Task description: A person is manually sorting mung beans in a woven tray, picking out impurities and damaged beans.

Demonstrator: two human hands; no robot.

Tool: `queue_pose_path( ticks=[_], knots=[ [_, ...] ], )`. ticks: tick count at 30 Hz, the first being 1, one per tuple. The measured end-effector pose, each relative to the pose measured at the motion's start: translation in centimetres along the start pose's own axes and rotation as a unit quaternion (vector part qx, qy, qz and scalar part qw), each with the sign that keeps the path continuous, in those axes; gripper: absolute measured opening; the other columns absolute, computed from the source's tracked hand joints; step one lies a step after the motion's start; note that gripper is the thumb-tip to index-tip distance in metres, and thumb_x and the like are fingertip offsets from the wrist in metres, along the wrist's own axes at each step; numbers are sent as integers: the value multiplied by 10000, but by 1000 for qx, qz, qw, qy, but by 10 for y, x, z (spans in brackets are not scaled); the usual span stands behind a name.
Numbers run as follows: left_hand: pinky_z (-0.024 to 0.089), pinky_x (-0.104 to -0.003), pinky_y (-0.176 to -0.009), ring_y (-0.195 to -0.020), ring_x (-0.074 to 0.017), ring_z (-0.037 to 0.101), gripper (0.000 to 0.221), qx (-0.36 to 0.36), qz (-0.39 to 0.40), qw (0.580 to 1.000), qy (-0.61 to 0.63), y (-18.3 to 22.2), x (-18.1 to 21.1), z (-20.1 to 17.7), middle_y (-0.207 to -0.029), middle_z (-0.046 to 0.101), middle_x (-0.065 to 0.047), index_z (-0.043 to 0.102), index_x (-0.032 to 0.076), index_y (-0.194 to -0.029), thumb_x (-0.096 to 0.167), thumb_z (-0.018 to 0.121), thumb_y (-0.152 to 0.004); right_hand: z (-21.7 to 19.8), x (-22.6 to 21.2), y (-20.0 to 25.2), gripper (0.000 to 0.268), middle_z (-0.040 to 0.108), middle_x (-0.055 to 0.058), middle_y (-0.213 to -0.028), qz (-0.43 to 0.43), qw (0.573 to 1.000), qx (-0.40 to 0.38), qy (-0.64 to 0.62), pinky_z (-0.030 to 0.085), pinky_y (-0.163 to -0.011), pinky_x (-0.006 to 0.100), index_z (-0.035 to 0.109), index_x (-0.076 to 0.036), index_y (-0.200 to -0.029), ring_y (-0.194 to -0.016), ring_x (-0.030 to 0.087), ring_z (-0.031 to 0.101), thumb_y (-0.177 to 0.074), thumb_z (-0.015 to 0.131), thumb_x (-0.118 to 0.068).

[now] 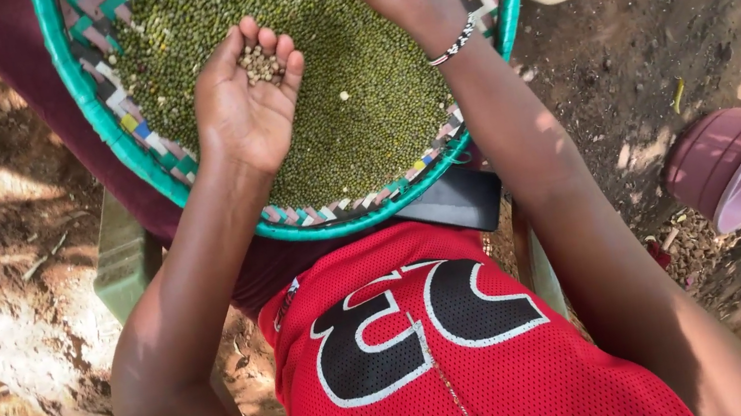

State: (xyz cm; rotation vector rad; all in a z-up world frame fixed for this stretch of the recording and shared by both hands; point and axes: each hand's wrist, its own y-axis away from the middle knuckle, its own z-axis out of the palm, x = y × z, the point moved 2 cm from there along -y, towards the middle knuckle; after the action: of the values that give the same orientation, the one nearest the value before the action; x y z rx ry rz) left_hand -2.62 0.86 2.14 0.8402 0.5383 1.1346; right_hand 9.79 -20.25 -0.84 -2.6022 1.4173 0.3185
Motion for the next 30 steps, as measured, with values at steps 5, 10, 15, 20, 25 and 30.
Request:
queue_pose_path(
  ticks=[5, 10, 15, 20, 25, 30],
  knots=[
    [649, -370, -856, -915, -238, 710, 108, 9, 4, 1000, -21, 12, 3, 12, -955, 689, -96, 669, 91, -1037, 155, 589, -1070, -43, -33, -15, 67, 740, 2, -758, 1, 990, -1, -141, 533, -558, 183, 747, -87, -985, -613, 79, 681, -1049, 756, -108],
    [637, -366, -893, -945, -237, 713, 116, 24, 17, 999, -36, 10, 4, 9, -966, 698, -84, 693, 105, -1047, 183, 607, -1056, -83, -68, -16, 418, 744, 13, -890, -69, 944, -6, -323, 337, -474, 185, 752, -85, -1034, -573, 54, 514, -1158, 558, -434],
    [630, -380, -895, -916, -238, 695, 129, 23, 17, 999, -19, 15, 3, 15, -973, 702, -115, 717, 65, -1048, 166, 638, -1038, -98, -103, -1, 264, 656, 118, -1225, -19, 852, -36, -521, 595, -925, 268, 710, -39, -1227, -1043, 180, 682, -1122, 621, -264],
    [612, -367, -936, -986, -242, 686, 162, -134, 148, 976, -91, 40, -11, 32, -1022, 685, -110, 659, 34, -1098, 176, 586, -1075, -61, -114, 36, 364, 705, 77, -1169, 240, 482, 7, -843, 527, -1004, 337, 709, -32, -1276, -1109, 215, 634, -1050, 702, -317],
    [509, -332, -1072, -1140, -204, 628, 220, -192, 345, 872, -291, 78, -32, 49, -1076, 660, -94, 651, 67, -1044, 271, 583, -1093, -18, -129, 74, 325, 740, 71, -1038, 330, 139, -44, -933, 572, -995, 392, 670, -45, -1341, -1005, 212, 700, -1104, 584, -251],
    [529, -423, -994, -1039, -299, 658, 351, -220, 563, 613, -509, 105, -44, 65, -1044, 643, -158, 688, 20, -1022, 266, 469, -1142, -37, -150, 85, 318, 714, 116, -1268, 321, 82, -30, -943, 529, -1135, 323, 655, -11, -1340, -1201, 201, 687, -1118, 590, -229]
  ],
)
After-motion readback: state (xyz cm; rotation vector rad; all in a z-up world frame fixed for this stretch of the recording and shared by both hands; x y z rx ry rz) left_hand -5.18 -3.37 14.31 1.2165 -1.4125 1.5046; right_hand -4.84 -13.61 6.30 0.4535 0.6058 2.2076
